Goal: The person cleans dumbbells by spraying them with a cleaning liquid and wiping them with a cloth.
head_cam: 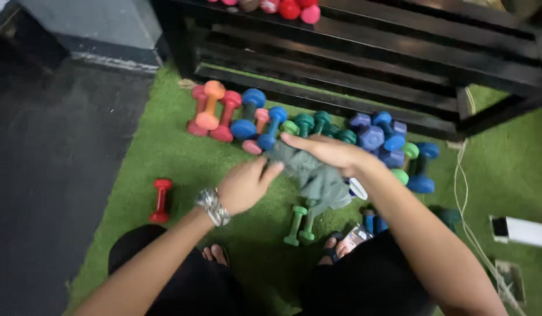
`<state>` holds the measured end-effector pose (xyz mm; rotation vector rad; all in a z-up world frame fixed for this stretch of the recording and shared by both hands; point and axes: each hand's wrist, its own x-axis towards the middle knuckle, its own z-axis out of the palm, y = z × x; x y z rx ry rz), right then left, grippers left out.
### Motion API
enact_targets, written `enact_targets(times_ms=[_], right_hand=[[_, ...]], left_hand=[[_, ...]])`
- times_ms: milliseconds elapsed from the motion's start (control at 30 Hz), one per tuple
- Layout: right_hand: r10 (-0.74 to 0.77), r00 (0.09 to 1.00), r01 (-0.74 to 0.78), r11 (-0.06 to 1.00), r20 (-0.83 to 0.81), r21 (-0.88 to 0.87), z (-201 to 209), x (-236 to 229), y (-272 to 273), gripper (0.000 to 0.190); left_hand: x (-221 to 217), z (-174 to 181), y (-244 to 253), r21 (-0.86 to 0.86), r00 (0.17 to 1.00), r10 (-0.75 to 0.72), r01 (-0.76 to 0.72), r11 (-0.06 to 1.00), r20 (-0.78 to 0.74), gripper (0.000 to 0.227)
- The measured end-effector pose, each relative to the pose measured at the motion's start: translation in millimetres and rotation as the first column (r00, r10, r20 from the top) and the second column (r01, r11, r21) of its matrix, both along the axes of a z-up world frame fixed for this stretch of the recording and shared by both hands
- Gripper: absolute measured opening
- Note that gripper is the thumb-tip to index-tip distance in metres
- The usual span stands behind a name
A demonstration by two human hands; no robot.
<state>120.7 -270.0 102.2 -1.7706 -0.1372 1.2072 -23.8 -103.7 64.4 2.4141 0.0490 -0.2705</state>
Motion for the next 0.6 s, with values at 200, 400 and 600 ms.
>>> enact_targets(times_ms=[200, 400, 600], right_hand=[[-0.012, 0.922, -0.024, 0.996, 0.387, 0.089, 29, -8, -19, 0.031], [-0.670, 0.742, 0.610, 0.692, 0.029, 0.386, 44, 25, -48, 0.032], [-0.466, 0.885, 0.361, 0.709, 0.019, 0.606, 22, 11, -58, 0.029]], left_hand=[[4, -1, 0, -0.767, 0.995, 0.080, -0.092, 0.635, -0.053, 0.055], [-26, -6, -6, -0.849, 0.978, -0.047, -0.154, 0.506, -0.205, 0.037], [-43, 6, -13, -0.929, 0.932, 0.069, -0.360, 0.087, -0.355, 0.048]])
